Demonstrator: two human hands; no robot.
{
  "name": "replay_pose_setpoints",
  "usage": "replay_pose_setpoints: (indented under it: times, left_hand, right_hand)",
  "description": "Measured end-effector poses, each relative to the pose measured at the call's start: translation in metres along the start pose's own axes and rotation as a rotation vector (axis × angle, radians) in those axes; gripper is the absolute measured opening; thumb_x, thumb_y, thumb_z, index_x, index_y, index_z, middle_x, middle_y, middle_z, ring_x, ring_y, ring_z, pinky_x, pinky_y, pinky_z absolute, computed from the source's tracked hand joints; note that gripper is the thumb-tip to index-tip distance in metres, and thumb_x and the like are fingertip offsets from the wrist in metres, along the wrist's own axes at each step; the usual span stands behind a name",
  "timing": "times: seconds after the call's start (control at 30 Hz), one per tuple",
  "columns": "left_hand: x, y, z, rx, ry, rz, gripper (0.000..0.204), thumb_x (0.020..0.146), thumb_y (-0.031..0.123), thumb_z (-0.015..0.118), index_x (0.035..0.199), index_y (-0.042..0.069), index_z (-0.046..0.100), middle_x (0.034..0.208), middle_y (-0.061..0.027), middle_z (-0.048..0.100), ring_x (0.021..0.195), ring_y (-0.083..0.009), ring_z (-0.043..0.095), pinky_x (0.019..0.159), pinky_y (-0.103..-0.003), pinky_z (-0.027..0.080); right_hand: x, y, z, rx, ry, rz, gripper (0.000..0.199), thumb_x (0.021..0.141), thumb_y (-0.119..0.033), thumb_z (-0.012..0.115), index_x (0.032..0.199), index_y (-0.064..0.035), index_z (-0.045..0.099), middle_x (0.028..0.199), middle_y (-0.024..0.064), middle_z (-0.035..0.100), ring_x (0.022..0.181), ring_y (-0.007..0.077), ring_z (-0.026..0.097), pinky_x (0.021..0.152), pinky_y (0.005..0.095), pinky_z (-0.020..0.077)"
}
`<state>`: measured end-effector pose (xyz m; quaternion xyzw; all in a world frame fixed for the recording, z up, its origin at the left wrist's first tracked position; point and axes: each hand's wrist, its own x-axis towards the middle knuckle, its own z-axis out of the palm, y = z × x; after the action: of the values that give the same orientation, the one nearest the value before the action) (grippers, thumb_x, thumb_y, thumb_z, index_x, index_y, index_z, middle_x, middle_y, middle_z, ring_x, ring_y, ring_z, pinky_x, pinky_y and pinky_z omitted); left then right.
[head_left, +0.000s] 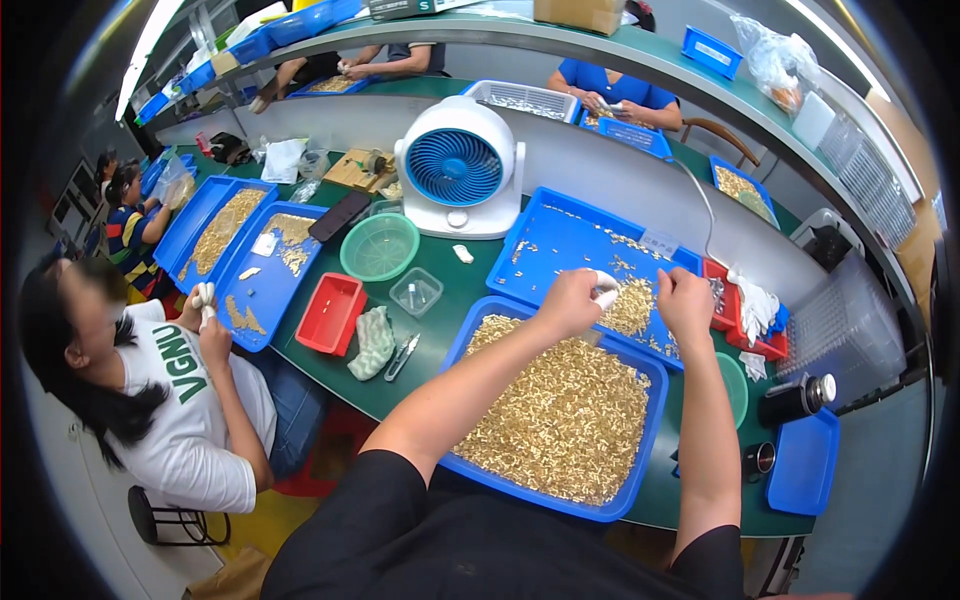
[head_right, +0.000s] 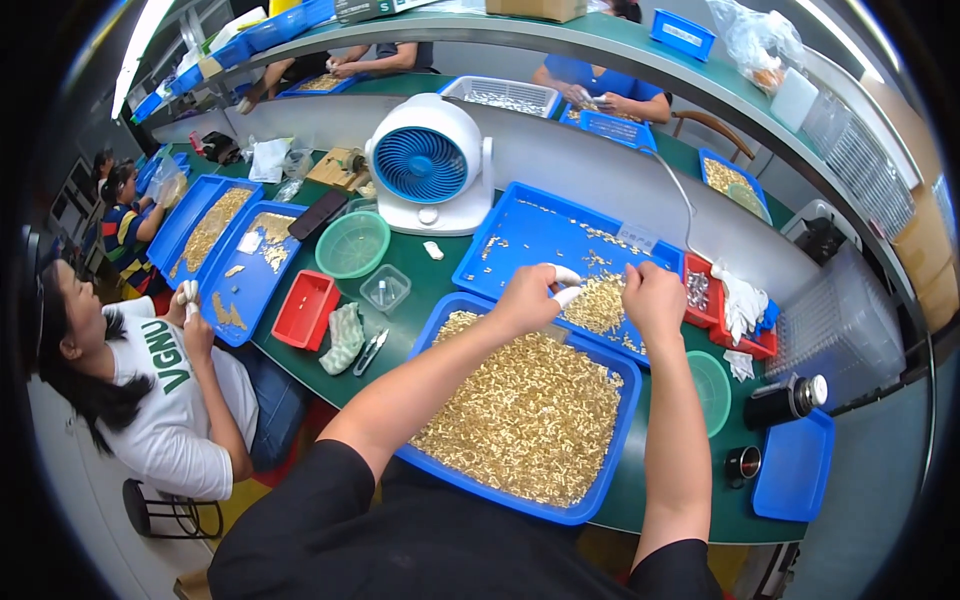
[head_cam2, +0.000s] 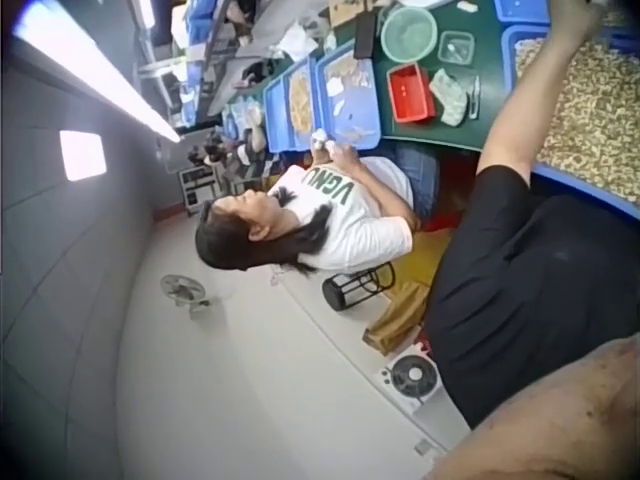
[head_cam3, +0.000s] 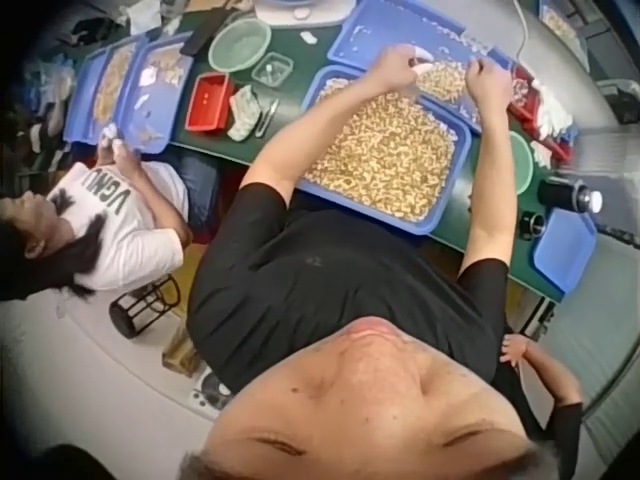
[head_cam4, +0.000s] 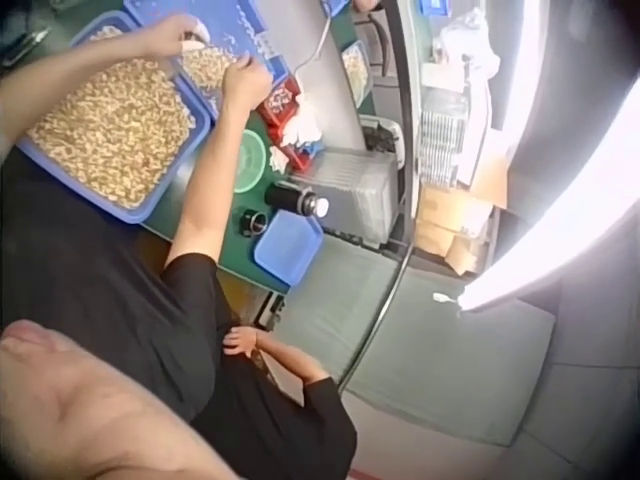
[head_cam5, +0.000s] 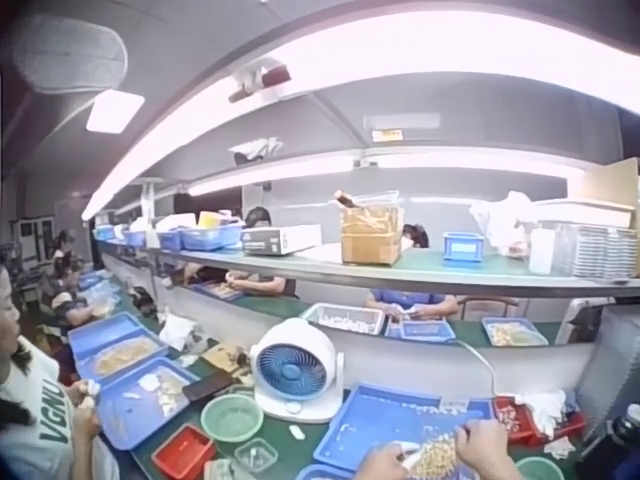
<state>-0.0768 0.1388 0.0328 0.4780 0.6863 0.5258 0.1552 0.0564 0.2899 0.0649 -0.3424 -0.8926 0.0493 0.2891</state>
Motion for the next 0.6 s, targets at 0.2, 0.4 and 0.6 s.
replay_pose_setpoints:
  times: [0.2,0.4,0.6]
  left_hand:
    - [0.006,-0.012,0.026,0.172,0.225,0.342,0.024,0.076,0.016,0.070,0.098,0.007,0.067,0.086,-0.0113,0.062,0.082,-0.0303,0.060,0.073,-0.039,0.050]
    - [0.024,-0.011,0.038,0.272,0.173,0.349,0.015,0.074,0.015,0.070,0.088,0.010,0.069,0.081,-0.0102,0.062,0.083,-0.0306,0.059,0.071,-0.042,0.048]
    - [0.027,-0.013,0.036,0.165,0.013,0.332,0.007,0.074,0.017,0.069,0.079,0.013,0.071,0.078,-0.0101,0.063,0.084,-0.0304,0.059,0.073,-0.043,0.048]
  right_hand:
    - [-0.006,-0.011,0.002,0.080,-0.017,-0.116,0.029,0.085,-0.023,0.061,0.068,-0.0003,0.060,0.063,0.0222,0.058,0.060,0.0413,0.057,0.054,0.0477,0.0438]
    - [-0.025,-0.018,0.010,0.326,0.008,-0.121,0.022,0.087,-0.013,0.059,0.072,0.0025,0.057,0.063,0.0219,0.056,0.053,0.0356,0.054,0.051,0.0431,0.0392]
    - [-0.034,-0.003,0.014,0.403,0.012,-0.114,0.021,0.086,-0.012,0.059,0.072,0.0026,0.057,0.061,0.0197,0.054,0.051,0.0316,0.052,0.050,0.0402,0.0386]
